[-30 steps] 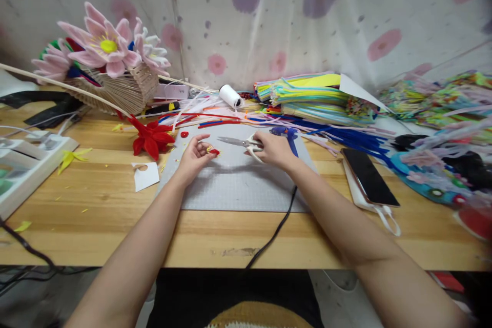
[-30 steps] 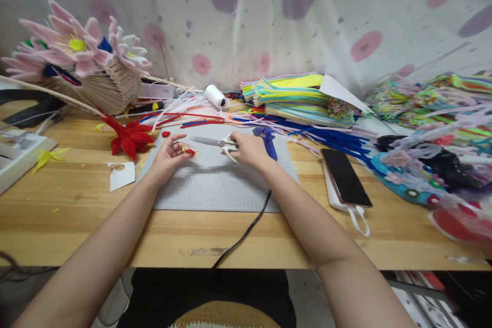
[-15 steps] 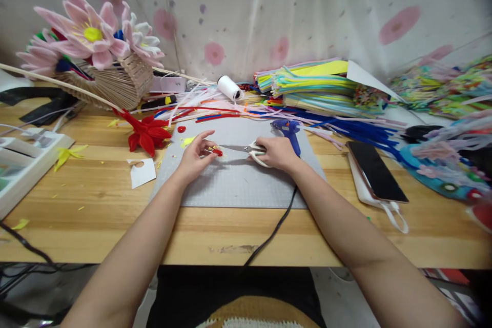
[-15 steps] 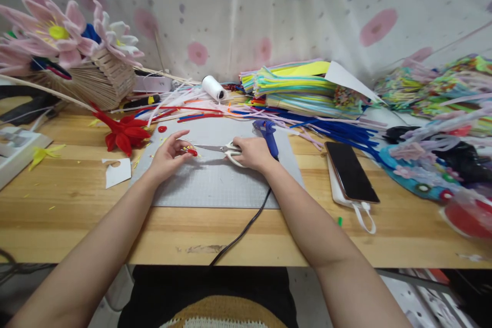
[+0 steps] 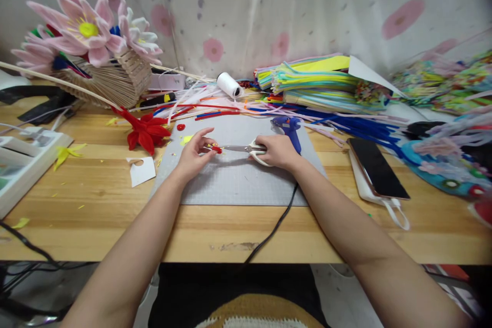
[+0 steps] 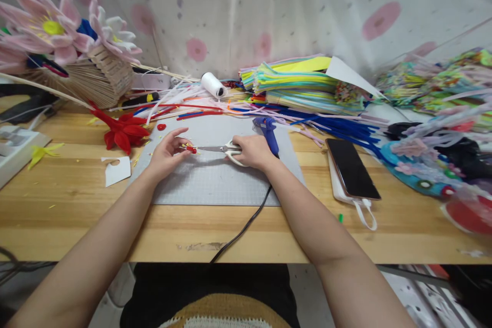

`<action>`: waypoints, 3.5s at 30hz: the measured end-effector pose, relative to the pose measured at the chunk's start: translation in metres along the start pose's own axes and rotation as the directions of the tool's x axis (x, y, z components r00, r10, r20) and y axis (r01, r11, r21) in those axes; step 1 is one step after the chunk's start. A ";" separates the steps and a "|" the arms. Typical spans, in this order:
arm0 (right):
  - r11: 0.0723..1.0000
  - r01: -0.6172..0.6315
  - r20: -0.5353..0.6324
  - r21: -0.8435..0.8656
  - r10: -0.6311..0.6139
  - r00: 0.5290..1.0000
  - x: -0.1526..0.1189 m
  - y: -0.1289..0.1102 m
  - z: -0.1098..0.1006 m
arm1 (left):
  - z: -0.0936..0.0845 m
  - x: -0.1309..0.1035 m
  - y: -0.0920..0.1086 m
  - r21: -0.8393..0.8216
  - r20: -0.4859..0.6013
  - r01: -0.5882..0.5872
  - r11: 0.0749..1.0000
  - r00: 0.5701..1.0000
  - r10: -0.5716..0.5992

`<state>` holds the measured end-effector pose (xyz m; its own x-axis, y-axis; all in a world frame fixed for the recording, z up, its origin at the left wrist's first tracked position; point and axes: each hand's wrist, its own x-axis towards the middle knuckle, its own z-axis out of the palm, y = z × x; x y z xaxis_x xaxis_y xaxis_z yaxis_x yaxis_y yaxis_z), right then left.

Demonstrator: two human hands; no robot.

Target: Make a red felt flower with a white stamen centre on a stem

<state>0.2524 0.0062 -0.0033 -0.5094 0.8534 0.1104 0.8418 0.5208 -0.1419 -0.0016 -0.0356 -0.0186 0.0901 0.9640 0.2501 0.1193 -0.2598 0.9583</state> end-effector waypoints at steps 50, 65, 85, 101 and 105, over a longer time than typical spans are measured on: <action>0.999 -0.024 0.048 0.024 0.022 0.999 0.000 -0.001 -0.001 | 0.001 0.002 -0.006 -0.171 0.011 0.047 0.984 0.999 -0.045; 1.000 -0.026 0.049 0.017 0.025 0.999 0.002 0.003 0.003 | 0.001 0.002 -0.006 -0.201 0.004 0.072 0.977 0.997 -0.073; 1.000 -0.004 0.055 0.014 0.004 0.998 0.001 0.002 0.002 | 0.003 0.002 -0.003 -0.181 0.006 0.071 0.981 0.997 -0.071; 1.000 -0.018 0.061 -0.010 0.018 0.998 0.002 0.002 0.002 | 0.003 0.002 -0.003 -0.214 -0.015 0.107 0.971 0.993 -0.113; 1.000 -0.016 0.052 -0.011 0.016 0.999 0.002 0.003 0.003 | 0.004 0.002 -0.004 -0.242 -0.024 0.104 0.965 0.993 -0.113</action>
<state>0.2534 0.0093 -0.0063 -0.5044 0.8616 0.0571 0.8515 0.5073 -0.1326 0.0016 -0.0327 -0.0221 0.0526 0.9883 0.1431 -0.1144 -0.1364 0.9840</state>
